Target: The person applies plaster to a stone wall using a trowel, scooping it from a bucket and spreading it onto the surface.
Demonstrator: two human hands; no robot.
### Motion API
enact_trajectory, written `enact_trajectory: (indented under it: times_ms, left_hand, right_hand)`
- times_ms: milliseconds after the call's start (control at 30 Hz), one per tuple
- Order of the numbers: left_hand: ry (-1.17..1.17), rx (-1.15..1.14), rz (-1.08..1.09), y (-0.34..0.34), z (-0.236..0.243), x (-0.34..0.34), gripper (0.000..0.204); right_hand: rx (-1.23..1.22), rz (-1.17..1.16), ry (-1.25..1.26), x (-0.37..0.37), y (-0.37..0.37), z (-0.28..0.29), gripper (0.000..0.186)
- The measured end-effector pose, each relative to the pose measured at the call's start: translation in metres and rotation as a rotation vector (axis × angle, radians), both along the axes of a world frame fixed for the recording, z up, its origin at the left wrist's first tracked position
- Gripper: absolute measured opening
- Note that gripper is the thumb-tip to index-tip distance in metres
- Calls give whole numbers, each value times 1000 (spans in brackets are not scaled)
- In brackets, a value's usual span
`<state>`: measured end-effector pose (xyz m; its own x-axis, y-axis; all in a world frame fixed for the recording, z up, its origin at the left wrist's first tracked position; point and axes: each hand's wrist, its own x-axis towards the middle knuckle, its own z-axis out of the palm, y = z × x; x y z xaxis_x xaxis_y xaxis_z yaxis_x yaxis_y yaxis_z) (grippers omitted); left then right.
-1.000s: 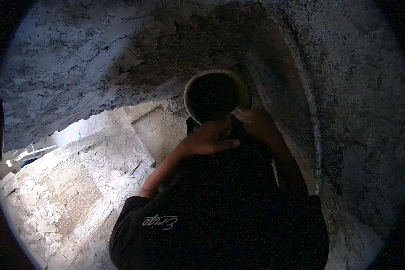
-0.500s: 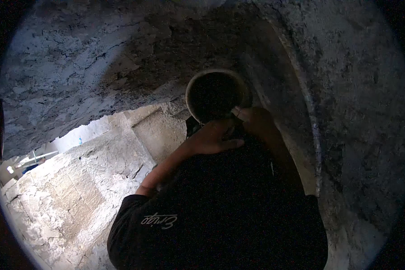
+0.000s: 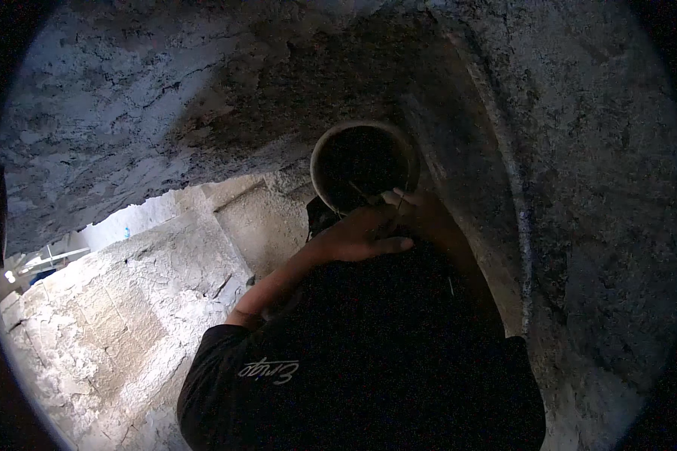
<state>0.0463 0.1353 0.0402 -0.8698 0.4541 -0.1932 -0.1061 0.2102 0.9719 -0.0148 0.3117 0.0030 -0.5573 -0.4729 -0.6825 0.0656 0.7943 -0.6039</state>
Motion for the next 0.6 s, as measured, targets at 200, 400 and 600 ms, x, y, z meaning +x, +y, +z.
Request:
enact_trajectory:
  times_ms: [200, 400, 600]
  left_hand:
    - [-123, -69, -91, -4, 4, 0, 50]
    - [-91, -24, -15, 5, 1, 3, 51]
    - [-109, -64, -12, 0, 4, 8, 50]
  right_hand:
    - [115, 72, 302, -3, -8, 2, 51]
    - [231, 132, 41, 12, -3, -24, 58]
    - [-285, -20, 171, 1, 26, -37, 59]
